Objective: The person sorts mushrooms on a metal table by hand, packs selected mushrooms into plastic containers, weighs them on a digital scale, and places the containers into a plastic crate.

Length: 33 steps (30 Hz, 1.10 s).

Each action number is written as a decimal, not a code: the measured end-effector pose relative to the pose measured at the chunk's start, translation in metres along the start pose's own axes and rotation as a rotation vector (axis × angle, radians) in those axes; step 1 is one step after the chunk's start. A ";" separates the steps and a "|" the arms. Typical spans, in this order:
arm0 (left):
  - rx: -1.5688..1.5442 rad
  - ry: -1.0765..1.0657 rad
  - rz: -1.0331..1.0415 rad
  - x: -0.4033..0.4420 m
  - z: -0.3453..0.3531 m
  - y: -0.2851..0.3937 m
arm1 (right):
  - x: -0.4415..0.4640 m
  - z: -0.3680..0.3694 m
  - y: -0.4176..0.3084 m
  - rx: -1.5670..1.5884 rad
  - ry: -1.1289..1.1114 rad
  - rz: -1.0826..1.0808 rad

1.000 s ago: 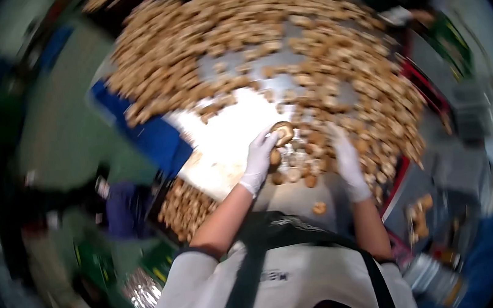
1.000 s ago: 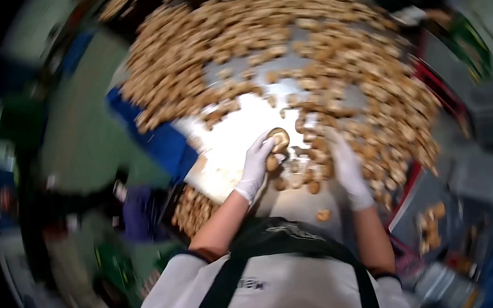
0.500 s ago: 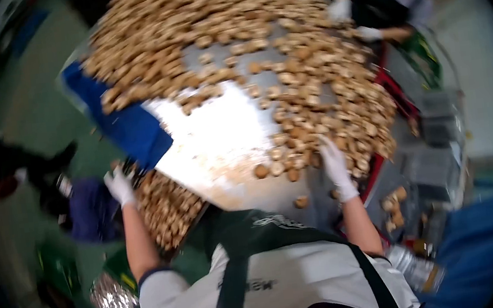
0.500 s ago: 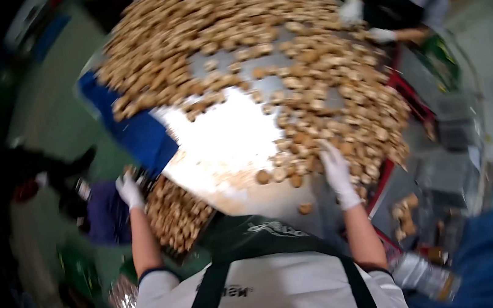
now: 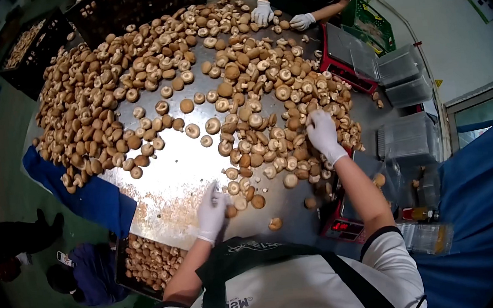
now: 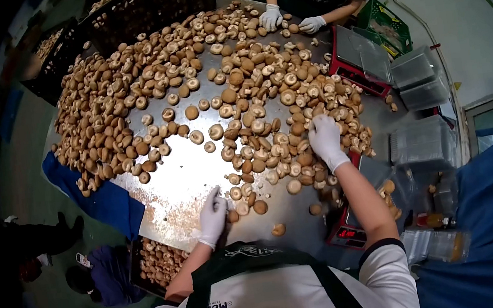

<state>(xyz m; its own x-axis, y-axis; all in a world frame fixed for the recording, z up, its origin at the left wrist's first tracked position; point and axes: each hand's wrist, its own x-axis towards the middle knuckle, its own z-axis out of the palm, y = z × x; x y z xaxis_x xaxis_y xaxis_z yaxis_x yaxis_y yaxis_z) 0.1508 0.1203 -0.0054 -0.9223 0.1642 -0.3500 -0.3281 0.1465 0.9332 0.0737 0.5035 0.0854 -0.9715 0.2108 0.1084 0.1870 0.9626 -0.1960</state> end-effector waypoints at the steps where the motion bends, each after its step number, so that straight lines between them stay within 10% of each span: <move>1: 0.153 -0.046 0.097 0.004 0.016 0.000 | 0.024 -0.003 -0.002 0.045 0.024 0.035; 8: -0.221 -0.225 -0.094 0.032 0.060 0.046 | 0.125 0.065 -0.029 -0.238 -0.178 0.141; 15: -0.570 -0.240 -0.173 0.068 0.055 0.071 | 0.064 0.062 -0.039 0.367 0.061 0.152; 22: -0.901 -0.382 -0.351 0.100 0.021 0.090 | 0.036 0.004 -0.173 0.645 -0.374 -0.492; 33: -0.901 -0.175 -0.214 0.100 -0.025 0.027 | 0.140 0.103 -0.140 0.084 -0.001 -0.277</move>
<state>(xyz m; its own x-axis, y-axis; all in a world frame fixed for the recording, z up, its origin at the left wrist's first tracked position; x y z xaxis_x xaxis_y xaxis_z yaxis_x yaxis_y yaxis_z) 0.0442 0.1169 -0.0130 -0.8044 0.3758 -0.4602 -0.5888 -0.6074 0.5333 -0.1032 0.3808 0.0278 -0.9839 -0.0587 0.1685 -0.0986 0.9660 -0.2389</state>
